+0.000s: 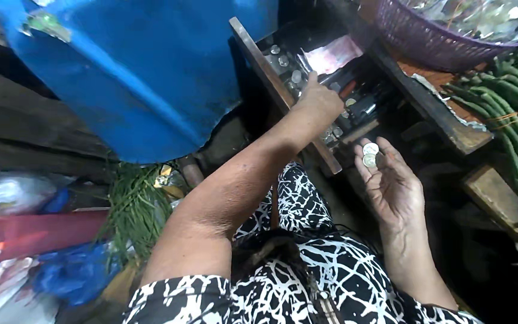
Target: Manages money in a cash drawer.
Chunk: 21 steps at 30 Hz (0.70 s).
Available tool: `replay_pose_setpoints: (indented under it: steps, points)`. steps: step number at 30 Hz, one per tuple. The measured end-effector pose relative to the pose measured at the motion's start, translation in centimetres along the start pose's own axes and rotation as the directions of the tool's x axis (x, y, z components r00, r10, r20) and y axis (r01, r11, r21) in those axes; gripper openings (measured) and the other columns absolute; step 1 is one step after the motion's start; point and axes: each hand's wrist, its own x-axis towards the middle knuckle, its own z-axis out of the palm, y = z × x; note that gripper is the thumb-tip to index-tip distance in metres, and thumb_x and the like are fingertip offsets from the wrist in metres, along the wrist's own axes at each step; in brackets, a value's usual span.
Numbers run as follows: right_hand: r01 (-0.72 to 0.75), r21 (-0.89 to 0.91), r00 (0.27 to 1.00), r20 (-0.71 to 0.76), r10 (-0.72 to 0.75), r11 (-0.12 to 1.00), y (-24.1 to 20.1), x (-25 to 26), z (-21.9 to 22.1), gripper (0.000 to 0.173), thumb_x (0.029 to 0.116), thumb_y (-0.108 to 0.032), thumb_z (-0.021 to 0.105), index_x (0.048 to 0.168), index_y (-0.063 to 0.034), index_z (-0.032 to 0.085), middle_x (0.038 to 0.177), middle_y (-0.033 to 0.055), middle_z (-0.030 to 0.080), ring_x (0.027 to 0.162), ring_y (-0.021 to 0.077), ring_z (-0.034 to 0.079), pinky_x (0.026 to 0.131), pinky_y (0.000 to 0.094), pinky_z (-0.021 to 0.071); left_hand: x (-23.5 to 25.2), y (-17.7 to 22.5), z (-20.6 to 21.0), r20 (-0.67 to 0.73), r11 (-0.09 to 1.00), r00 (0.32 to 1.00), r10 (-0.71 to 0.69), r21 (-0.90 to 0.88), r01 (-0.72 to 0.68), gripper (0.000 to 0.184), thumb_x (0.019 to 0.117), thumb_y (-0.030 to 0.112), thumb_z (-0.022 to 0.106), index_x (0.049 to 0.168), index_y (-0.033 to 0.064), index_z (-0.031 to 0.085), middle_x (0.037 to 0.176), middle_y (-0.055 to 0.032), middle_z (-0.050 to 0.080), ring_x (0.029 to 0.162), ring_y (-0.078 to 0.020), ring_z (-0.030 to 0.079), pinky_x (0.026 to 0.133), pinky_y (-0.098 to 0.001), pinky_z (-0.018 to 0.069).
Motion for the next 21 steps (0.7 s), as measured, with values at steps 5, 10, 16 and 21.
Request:
replay_pose_setpoints:
  steps: [5, 10, 16, 21]
  points:
    - [0.003, 0.001, 1.0, -0.017, -0.003, 1.0, -0.1, -0.1, 0.2, 0.036, 0.1106, -0.013, 0.031, 0.131, -0.0026, 0.059, 0.125, 0.0181, 0.07, 0.113, 0.0276, 0.071, 0.098, 0.0399, 0.0588, -1.9, -0.6, 1.2, -0.275, 0.981, 0.96, -0.05, -0.196, -0.006, 0.018, 0.1008, 0.007, 0.055, 0.107, 0.0069, 0.072, 0.106, -0.0135, 0.072, 0.106, -0.0342, 0.066, 0.106, -0.0628, 0.034]
    - [-0.009, 0.017, 0.999, -0.038, 0.01, 1.0, 0.2, 0.2, 0.0, 0.038, 0.1111, -0.017, 0.031, 0.129, -0.0025, 0.061, 0.119, 0.0146, 0.071, 0.108, 0.0245, 0.072, 0.097, 0.0395, 0.0589, -6.0, 3.9, 2.1, -0.618, 0.925, 0.783, 0.072, -0.251, -0.284, 0.013, 0.097, 0.011, 0.063, 0.101, 0.0077, 0.074, 0.093, -0.0114, 0.07, 0.093, -0.0307, 0.067, 0.103, -0.0587, 0.0408]
    - [-0.117, -0.016, 0.987, -0.111, 0.115, 0.993, 1.1, -0.4, 0.8, 0.042, 0.1125, -0.025, 0.029, 0.129, -0.0041, 0.061, 0.11, 0.0099, 0.073, 0.091, 0.0133, 0.074, 0.071, 0.0263, 0.0629, -7.1, 8.2, 5.7, -0.716, 0.893, 0.641, 0.276, -0.056, -0.446, 0.018, 0.099, 0.011, 0.058, 0.095, 0.0122, 0.076, 0.087, -0.0049, 0.069, 0.091, -0.024, 0.067, 0.101, -0.0518, 0.0436]
    - [-0.118, 0.058, 0.981, -0.146, 0.126, 0.991, 1.3, -0.3, 0.4, 0.039, 0.1126, -0.023, 0.029, 0.123, -0.0028, 0.061, 0.107, 0.0095, 0.073, 0.094, 0.0163, 0.074, 0.081, 0.031, 0.0636, -7.5, 6.0, 5.8, -0.71, 0.79, 0.678, 0.191, -0.299, -0.535, 0.017, 0.0981, 0.007, 0.061, 0.104, 0.0107, 0.076, 0.101, -0.0069, 0.073, 0.103, -0.0241, 0.069, 0.101, -0.0508, 0.046]
